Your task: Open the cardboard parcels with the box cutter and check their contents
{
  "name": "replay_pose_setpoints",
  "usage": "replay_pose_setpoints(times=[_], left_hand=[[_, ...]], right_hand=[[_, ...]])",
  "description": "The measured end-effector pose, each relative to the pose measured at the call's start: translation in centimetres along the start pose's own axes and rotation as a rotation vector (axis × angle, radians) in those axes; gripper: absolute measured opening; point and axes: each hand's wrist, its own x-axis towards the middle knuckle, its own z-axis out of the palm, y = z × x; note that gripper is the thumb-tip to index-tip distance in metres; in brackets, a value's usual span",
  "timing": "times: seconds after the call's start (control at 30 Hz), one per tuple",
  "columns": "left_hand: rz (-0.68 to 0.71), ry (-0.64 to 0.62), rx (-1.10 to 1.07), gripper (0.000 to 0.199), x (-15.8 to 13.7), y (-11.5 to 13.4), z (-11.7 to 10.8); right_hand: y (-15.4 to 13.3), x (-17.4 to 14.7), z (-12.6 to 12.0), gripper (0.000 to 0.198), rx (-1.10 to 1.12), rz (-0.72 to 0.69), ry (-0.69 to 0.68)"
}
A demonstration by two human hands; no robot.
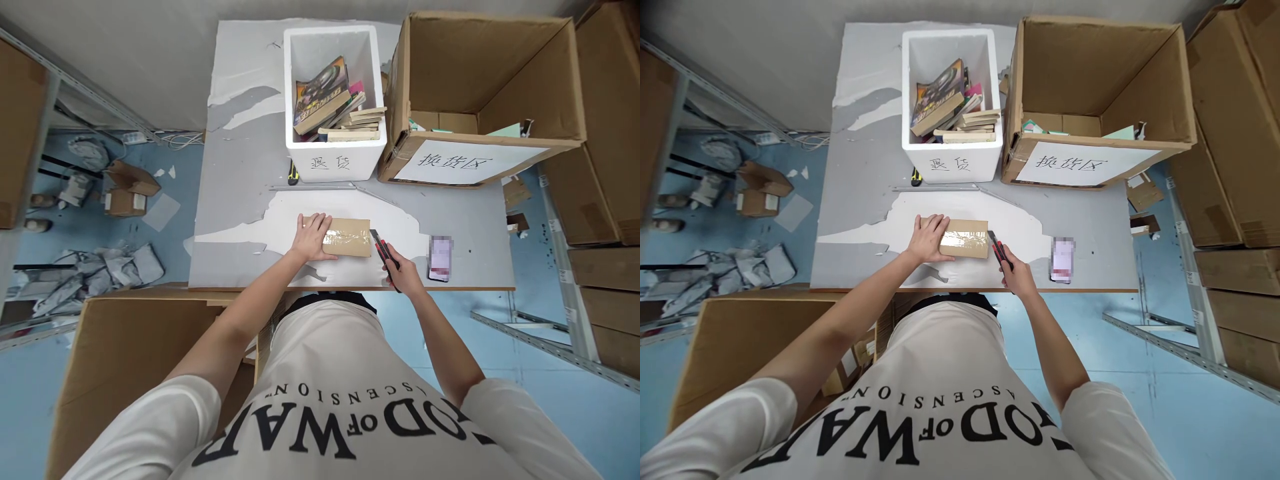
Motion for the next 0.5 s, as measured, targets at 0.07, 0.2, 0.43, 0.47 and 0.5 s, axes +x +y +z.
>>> replay_pose_setpoints(times=[0.07, 0.2, 0.43, 0.47, 0.5], left_hand=[[-0.006, 0.019, -0.003, 0.118, 0.1, 0.0, 0.2], [-0.009, 0.044, -0.013, 0.115, 0.4, 0.0, 0.3], [-0.015, 0.062, -0.010, 0.107, 0.3, 0.0, 0.4], [-0.017, 0.065, -0.008, 0.106, 0.3, 0.0, 0.4], [-0.018, 0.067, -0.006, 0.105, 0.3, 0.0, 0.4]], right_hand=[[-0.8, -0.2, -0.5, 0.057, -0.116, -0.003, 0.007], [-1.9, -0.7, -1.5, 0.054, -0.405, -0.072, 0.005], [-3.5, -2.1, -2.6, 0.055, -0.617, -0.180, -0.064], [-3.6, -2.3, -2.8, 0.054, -0.621, -0.186, -0.078], [-3.6, -2.5, -3.0, 0.054, -0.621, -0.189, -0.089]])
